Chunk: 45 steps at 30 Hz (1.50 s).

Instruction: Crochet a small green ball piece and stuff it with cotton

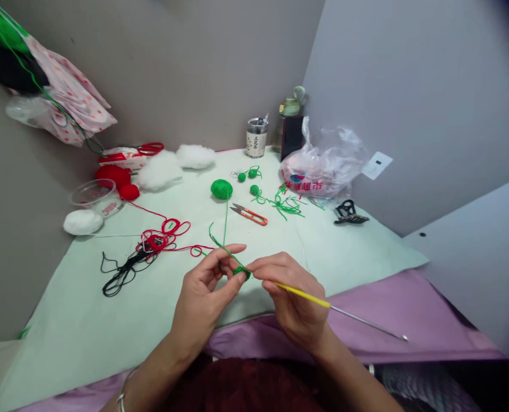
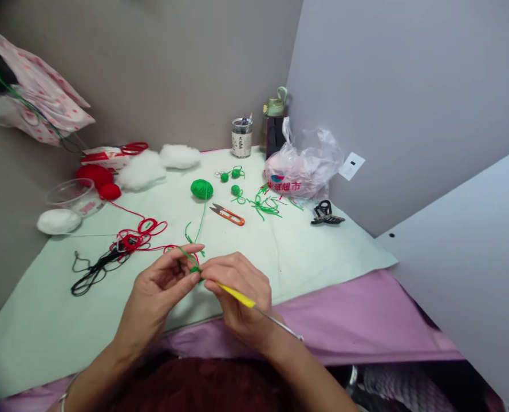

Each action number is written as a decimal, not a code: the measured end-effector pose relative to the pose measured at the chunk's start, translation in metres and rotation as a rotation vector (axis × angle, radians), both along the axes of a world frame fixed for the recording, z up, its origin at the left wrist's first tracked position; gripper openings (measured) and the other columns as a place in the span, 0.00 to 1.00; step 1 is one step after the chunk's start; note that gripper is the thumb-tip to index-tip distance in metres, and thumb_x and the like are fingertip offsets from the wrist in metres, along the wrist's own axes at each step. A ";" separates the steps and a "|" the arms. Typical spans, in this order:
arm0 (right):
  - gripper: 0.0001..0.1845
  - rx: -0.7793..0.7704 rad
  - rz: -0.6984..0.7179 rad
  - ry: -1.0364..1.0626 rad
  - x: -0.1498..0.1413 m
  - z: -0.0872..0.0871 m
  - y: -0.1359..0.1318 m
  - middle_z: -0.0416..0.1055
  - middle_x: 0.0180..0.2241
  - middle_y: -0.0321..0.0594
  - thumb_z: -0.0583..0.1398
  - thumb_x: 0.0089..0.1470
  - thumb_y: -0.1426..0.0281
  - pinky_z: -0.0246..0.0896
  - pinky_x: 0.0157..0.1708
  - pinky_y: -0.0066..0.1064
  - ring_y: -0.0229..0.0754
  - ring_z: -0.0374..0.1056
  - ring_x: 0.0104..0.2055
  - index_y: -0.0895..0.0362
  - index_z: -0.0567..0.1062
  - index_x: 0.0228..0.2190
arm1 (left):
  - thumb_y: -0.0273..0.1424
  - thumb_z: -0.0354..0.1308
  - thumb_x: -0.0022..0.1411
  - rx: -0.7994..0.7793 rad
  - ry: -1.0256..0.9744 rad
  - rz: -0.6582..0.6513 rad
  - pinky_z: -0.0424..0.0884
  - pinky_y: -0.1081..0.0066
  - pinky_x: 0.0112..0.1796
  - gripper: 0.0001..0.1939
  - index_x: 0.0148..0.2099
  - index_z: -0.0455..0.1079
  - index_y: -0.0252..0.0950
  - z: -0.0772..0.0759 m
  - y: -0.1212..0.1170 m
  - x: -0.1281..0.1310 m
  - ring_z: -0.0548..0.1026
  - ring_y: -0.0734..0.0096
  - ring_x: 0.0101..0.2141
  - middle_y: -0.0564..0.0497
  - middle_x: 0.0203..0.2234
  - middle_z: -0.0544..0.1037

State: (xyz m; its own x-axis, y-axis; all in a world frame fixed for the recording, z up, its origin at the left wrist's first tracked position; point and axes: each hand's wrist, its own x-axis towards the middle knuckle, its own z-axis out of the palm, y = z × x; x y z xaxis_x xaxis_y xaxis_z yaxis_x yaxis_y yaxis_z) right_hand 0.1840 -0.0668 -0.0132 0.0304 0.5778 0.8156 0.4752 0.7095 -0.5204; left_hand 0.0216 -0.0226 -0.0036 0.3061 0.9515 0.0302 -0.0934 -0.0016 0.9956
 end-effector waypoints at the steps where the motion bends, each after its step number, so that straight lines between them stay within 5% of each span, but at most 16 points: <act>1: 0.11 -0.004 0.015 0.020 0.000 0.001 0.000 0.83 0.36 0.44 0.56 0.71 0.74 0.76 0.38 0.34 0.43 0.79 0.39 0.54 0.78 0.46 | 0.28 0.71 0.58 0.016 0.009 0.005 0.72 0.73 0.40 0.16 0.51 0.83 0.40 0.000 0.000 0.000 0.74 0.72 0.33 0.54 0.30 0.77; 6: 0.11 -0.056 0.080 0.104 0.001 -0.001 -0.001 0.83 0.38 0.44 0.57 0.70 0.75 0.75 0.40 0.35 0.44 0.79 0.41 0.54 0.79 0.45 | 0.28 0.72 0.59 0.052 0.024 0.017 0.71 0.73 0.42 0.15 0.49 0.84 0.42 -0.002 0.003 -0.001 0.74 0.72 0.34 0.54 0.31 0.77; 12: 0.11 -0.275 0.140 0.475 0.000 -0.010 0.001 0.81 0.36 0.39 0.59 0.71 0.69 0.74 0.38 0.33 0.39 0.76 0.36 0.51 0.82 0.41 | 0.37 0.73 0.61 -0.192 -0.129 -0.187 0.70 0.73 0.40 0.16 0.52 0.84 0.45 -0.006 0.005 -0.005 0.74 0.72 0.35 0.54 0.32 0.77; 19: 0.11 -0.363 0.285 0.734 -0.001 -0.019 0.008 0.81 0.36 0.40 0.60 0.71 0.64 0.73 0.35 0.33 0.40 0.76 0.33 0.53 0.81 0.39 | 0.37 0.70 0.65 -0.158 -0.145 -0.176 0.70 0.71 0.42 0.13 0.52 0.85 0.46 -0.001 0.002 -0.005 0.74 0.69 0.37 0.52 0.34 0.78; 25: 0.11 -0.278 0.181 0.484 0.001 -0.007 0.002 0.81 0.35 0.40 0.59 0.71 0.67 0.73 0.37 0.34 0.40 0.76 0.35 0.53 0.82 0.40 | 0.37 0.69 0.67 -0.059 -0.062 -0.147 0.71 0.71 0.41 0.13 0.53 0.84 0.46 -0.003 0.002 -0.008 0.75 0.69 0.37 0.53 0.33 0.79; 34: 0.09 0.010 -0.056 -0.171 0.005 0.004 -0.003 0.82 0.37 0.46 0.58 0.69 0.76 0.76 0.35 0.35 0.43 0.77 0.38 0.55 0.77 0.46 | 0.29 0.69 0.63 0.110 0.040 -0.010 0.73 0.72 0.42 0.11 0.48 0.85 0.42 0.002 0.002 -0.002 0.76 0.69 0.38 0.52 0.34 0.80; 39: 0.12 0.140 -0.230 -0.405 -0.002 -0.002 -0.004 0.84 0.39 0.46 0.61 0.65 0.78 0.79 0.37 0.33 0.44 0.80 0.40 0.54 0.79 0.47 | 0.32 0.72 0.61 -0.052 -0.012 -0.019 0.72 0.73 0.38 0.19 0.55 0.82 0.40 0.001 0.001 0.001 0.74 0.71 0.33 0.54 0.31 0.77; 45: 0.19 0.162 -0.326 -0.393 -0.005 -0.017 -0.003 0.83 0.40 0.44 0.64 0.62 0.81 0.80 0.41 0.36 0.46 0.80 0.42 0.49 0.82 0.49 | 0.33 0.76 0.57 -0.345 -0.263 -0.128 0.71 0.74 0.38 0.25 0.57 0.82 0.43 0.000 0.000 0.005 0.73 0.73 0.33 0.54 0.34 0.76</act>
State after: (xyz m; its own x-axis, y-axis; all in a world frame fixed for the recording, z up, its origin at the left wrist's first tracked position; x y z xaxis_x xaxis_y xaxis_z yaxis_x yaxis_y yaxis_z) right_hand 0.1786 -0.0700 -0.0306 -0.1378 0.4550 0.8797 0.8214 0.5488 -0.1552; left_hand 0.0262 -0.0228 -0.0040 0.4463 0.8745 -0.1899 -0.3209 0.3545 0.8783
